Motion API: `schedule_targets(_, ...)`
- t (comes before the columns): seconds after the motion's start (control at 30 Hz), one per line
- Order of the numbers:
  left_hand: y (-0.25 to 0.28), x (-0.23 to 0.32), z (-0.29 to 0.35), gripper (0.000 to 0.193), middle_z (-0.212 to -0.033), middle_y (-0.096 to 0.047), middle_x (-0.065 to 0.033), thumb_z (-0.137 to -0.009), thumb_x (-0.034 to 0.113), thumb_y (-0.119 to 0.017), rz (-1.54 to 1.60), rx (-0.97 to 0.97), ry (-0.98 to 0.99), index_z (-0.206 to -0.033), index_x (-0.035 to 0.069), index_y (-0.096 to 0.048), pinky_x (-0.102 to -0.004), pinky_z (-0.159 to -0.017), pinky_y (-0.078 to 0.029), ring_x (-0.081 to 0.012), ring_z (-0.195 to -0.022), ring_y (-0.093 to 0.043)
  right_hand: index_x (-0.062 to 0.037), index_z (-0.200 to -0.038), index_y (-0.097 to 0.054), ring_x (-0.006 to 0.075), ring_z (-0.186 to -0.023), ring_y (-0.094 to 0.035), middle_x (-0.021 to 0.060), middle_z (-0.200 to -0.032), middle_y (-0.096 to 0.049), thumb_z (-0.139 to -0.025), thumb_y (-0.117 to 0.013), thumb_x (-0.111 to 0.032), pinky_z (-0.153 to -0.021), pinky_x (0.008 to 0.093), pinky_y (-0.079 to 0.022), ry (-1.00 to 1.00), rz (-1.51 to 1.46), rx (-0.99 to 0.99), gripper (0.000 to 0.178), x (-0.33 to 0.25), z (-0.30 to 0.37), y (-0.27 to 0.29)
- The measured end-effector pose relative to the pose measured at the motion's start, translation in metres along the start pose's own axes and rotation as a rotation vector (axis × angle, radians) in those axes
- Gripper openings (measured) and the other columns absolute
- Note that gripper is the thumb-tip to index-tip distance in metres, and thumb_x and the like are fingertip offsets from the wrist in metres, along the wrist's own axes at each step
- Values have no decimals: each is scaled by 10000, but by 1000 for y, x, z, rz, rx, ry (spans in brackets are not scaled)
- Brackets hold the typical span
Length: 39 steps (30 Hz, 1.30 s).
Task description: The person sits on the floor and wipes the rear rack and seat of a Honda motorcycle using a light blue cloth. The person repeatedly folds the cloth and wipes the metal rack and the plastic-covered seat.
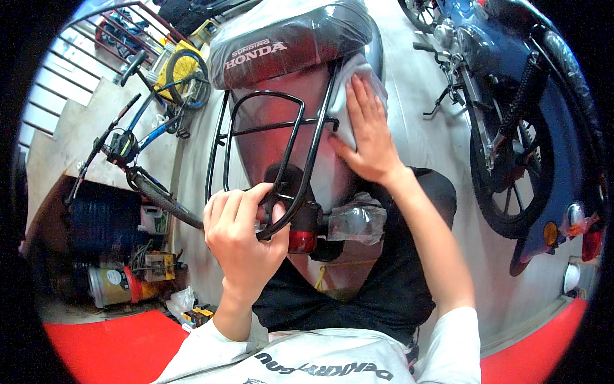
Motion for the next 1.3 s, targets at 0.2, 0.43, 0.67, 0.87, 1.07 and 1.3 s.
schedule_targets(0.2,0,2,-3,222,-764,-576,-59,-708,136,-697,-2,24,4,-922,76,-690,-415,-854,-457,-258,-767,-588,11,-1545,-201,352,-1503,-172,223,-1603,-213,-984,-510,-416,-1214,419,-145,-96,-127,114,770,74,-28,-4)
schedule_targets(0.43,-2,0,-2,231,-761,-573,-54,-704,144,-699,-3,32,11,-924,75,-689,-414,-860,-459,-253,-767,-588,27,-1545,-149,345,-1513,-128,227,-1611,-184,-967,-581,-316,-1218,408,-129,-221,-258,182,800,53,1,-14)
schedule_targets(0.67,-2,1,-3,217,-691,-527,-37,-715,115,-702,22,67,-15,-927,77,-677,-400,-785,-439,-260,-717,-548,-3,-1557,-180,411,-1512,-73,224,-1630,-114,-808,-686,-354,-1187,567,-125,-80,-49,-153,970,-37,42,3)
schedule_targets(0.87,0,1,-3,248,-775,-585,-69,-708,139,-709,27,68,-22,-946,78,-677,-425,-834,-455,-289,-782,-583,-101,-1513,-379,370,-1503,-170,155,-1577,-315,-870,-534,-447,-1200,572,-25,159,180,-459,746,-79,21,-6)
schedule_targets(1.07,3,0,-1,278,-800,-581,-74,-707,155,-711,33,58,-9,-972,80,-676,-433,-849,-454,-294,-817,-583,-118,-1433,-495,244,-1474,-296,58,-1495,-451,-829,-624,-255,-1207,499,-186,270,141,-330,632,-100,-26,-22)
schedule_targets(1.3,4,0,0,306,-812,-577,-82,-718,167,-710,43,26,-32,-1003,62,-667,-438,-865,-454,-296,-819,-577,-100,-1325,-595,204,-1406,-397,60,-1422,-536,-888,-609,-245,-1203,449,-231,550,140,-327,460,-106,-64,-32)
Point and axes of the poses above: each hand's wrist, its own z-axis away from the middle knuckle, its own y-axis out of the back of the hand, x = y × z, the point moved 5 cm from there along -z, towards the middle knuckle
